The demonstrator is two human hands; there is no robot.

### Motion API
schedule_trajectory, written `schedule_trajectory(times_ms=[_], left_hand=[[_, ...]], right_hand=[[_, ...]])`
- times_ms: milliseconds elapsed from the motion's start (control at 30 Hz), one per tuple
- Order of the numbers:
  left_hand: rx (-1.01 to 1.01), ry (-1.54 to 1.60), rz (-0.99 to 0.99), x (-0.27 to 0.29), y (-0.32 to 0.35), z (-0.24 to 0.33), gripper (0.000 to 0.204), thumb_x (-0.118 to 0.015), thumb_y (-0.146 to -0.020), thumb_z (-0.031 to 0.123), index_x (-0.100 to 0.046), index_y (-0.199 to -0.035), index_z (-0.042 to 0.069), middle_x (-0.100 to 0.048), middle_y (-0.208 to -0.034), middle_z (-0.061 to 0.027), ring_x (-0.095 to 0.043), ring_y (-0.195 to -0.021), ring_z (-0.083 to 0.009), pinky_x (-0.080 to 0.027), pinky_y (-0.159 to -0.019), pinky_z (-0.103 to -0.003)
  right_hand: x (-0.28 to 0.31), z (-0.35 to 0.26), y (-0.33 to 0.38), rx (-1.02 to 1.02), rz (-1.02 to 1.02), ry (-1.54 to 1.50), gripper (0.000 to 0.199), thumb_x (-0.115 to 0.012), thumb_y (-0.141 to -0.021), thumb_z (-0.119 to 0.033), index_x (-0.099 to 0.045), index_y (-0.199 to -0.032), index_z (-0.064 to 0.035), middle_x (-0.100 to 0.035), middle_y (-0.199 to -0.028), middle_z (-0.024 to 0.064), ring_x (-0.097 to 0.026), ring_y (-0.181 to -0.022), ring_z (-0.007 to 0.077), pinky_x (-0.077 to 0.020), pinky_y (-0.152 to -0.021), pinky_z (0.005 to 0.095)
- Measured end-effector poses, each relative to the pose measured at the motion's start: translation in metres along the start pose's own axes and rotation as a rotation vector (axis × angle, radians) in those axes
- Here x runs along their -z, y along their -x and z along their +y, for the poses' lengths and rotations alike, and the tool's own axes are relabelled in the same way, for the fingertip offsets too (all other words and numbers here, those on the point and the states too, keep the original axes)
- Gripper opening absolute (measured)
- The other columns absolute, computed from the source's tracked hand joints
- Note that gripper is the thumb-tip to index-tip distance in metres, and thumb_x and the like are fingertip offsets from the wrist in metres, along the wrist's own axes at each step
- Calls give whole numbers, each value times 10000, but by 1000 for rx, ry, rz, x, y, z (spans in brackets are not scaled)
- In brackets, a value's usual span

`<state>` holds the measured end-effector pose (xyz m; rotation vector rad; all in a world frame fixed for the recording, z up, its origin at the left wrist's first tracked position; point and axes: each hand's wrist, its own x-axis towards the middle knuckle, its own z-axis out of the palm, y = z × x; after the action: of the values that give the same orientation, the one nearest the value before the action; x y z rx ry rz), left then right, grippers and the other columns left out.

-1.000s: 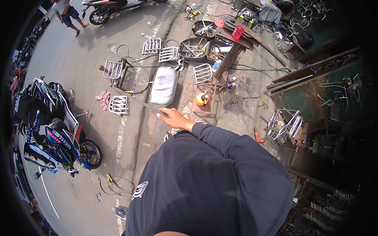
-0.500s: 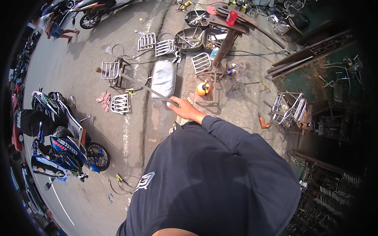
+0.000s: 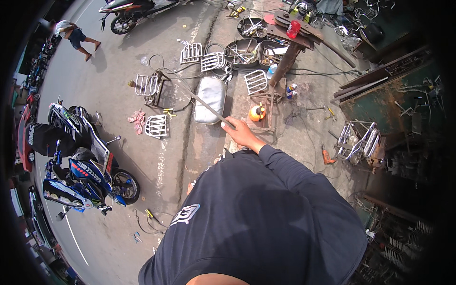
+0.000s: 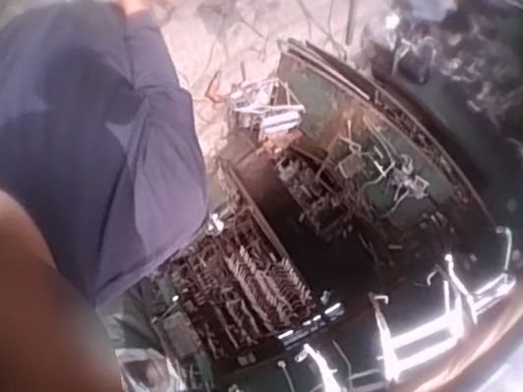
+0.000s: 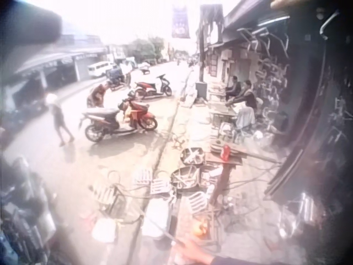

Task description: The person measures and marks a metal rod, then uses a hammer to bend it into a specific shape on a metal vise. After shaping, the person shows the finished bent metal piece to a customer on a scooter.

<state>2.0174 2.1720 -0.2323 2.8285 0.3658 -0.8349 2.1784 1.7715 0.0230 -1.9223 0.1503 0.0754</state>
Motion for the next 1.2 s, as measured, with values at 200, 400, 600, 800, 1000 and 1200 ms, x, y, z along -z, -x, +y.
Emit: schedule_trajectory(times_ms=[200,400,600,800,1000,1200], left_hand=[[136,-111,-55,14,32,-20,321,-558,-932,288,-756,-1119,118,-701,-1253,-91,-686,-1149,-314,-424,-1064,-543],[151,-55,-65,22,28,-15,337,-602,-907,313,-759,-1114,98,-704,-1241,-118,-689,-1145,-325,-448,-1041,-529],[124,43,-36,29,-4,21,363,-646,-882,337,-761,-1108,78,-707,-1230,-144,-693,-1140,-336,-473,-1019,-514],[138,63,-53,42,-1,19,398,-690,-857,362,-764,-1103,58,-711,-1219,-171,-696,-1136,-347,-497,-996,-500],[173,49,-95,70,16,4,440,-734,-832,387,-767,-1097,38,-714,-1208,-197,-699,-1131,-358,-521,-973,-485],[227,34,-195,124,45,-3,486,-778,-807,411,-769,-1092,17,-717,-1197,-224,-702,-1127,-369,-546,-951,-471]], right_hand=[[2,2,4,32,72,-33,359,-648,-1033,-312,-654,-1206,3,-723,-968,165,-658,-871,205,-512,-835,374],[-1,7,3,-19,50,9,432,-614,-1046,-383,-654,-1189,23,-721,-956,175,-683,-907,218,-515,-832,379],[-7,0,-1,-26,10,-22,391,-641,-1036,-348,-662,-1190,10,-691,-818,76,-663,-759,129,-515,-721,327],[-5,-6,4,-7,29,-4,384,-618,-1051,-347,-653,-1154,21,-698,-841,92,-690,-731,128,-517,-688,323],[-6,-1,5,-21,78,-37,363,-617,-1056,-329,-651,-1130,25,-663,-781,89,-664,-674,129,-502,-644,329],[-17,14,-9,-5,67,4,352,-606,-1058,-322,-665,-1118,19,-673,-796,135,-686,-781,241,-499,-703,380]])
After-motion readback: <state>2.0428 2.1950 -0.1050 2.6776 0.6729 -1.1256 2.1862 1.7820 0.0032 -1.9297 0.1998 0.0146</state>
